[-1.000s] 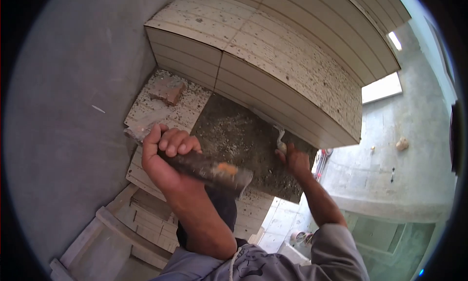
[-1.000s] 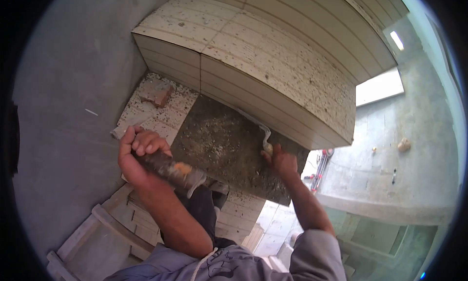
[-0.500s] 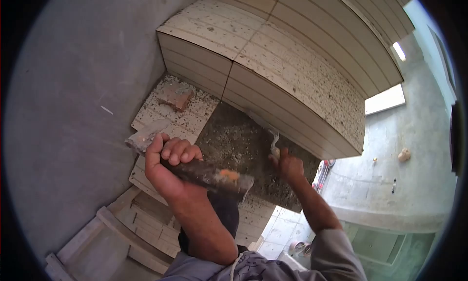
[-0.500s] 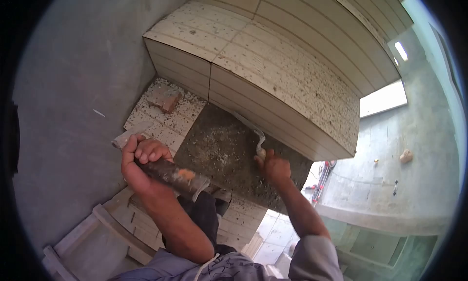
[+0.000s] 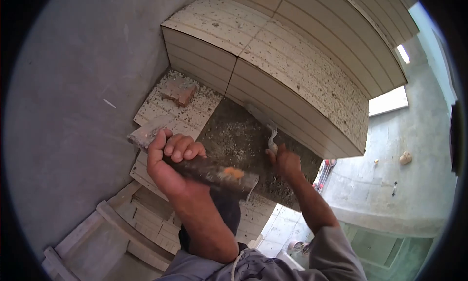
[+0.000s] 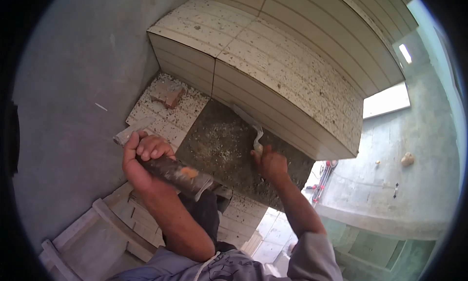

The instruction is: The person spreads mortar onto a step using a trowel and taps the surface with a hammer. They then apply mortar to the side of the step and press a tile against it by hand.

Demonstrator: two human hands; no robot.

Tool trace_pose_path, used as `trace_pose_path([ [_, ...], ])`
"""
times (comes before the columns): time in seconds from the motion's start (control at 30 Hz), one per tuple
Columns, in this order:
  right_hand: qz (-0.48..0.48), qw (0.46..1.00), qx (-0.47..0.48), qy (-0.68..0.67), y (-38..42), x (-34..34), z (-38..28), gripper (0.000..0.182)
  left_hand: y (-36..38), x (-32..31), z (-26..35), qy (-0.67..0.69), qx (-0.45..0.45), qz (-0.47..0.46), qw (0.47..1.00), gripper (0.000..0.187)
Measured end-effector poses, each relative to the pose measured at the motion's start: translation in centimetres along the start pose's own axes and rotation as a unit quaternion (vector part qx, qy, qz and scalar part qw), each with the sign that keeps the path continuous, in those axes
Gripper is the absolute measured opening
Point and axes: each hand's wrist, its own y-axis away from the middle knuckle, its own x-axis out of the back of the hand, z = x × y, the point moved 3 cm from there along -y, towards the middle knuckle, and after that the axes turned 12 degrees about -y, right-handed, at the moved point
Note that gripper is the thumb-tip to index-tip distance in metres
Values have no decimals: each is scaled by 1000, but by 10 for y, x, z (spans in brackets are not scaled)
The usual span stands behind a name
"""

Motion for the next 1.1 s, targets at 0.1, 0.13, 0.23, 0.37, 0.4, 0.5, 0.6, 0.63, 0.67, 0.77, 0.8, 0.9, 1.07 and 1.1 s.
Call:
trace_pose_path([
  [0.1,55,996,31,-65,8,7,-8,57,1,5,4,39,49,-14,998,8],
  [0.13,22,999,8,-49,1,7,-10,58,1,2,2,18,29,-5,999,8],
  [0.23,-18,999,-18,-40,5,-7,-3,60,4,6,4,-8,22,2,1000,8],
  [0.37,-61,990,18,-124,-4,-7,10,66,5,6,6,32,42,0,999,8],
  [0.4,-55,991,22,-121,-6,-1,6,66,2,2,4,36,40,-5,999,8],
  [0.5,-49,995,35,-74,9,9,-10,63,5,6,1,-4,1,27,1000,8],
  [0.6,-9,998,4,-68,8,16,-18,59,4,6,2,32,27,-3,999,8],
  [0.63,45,995,47,-81,7,18,-22,56,4,6,1,25,27,2,999,8],
  [0.67,99,986,91,-94,5,20,-25,54,2,7,1,17,26,7,999,7],
  [0.77,105,990,68,-70,-7,-1,-21,50,-2,9,3,25,33,-6,999,7],
  [0.8,105,990,68,-69,-6,0,-23,50,-1,9,3,26,34,-6,999,7],
  [0.9,26,998,50,-9,-10,5,-36,49,-4,6,4,20,20,14,999,7],
  [1.07,17,998,48,-35,-10,2,-38,52,0,4,2,14,15,29,999,7],
  [1.1,23,998,47,-36,-7,5,-40,52,1,4,3,14,17,23,999,7],
])
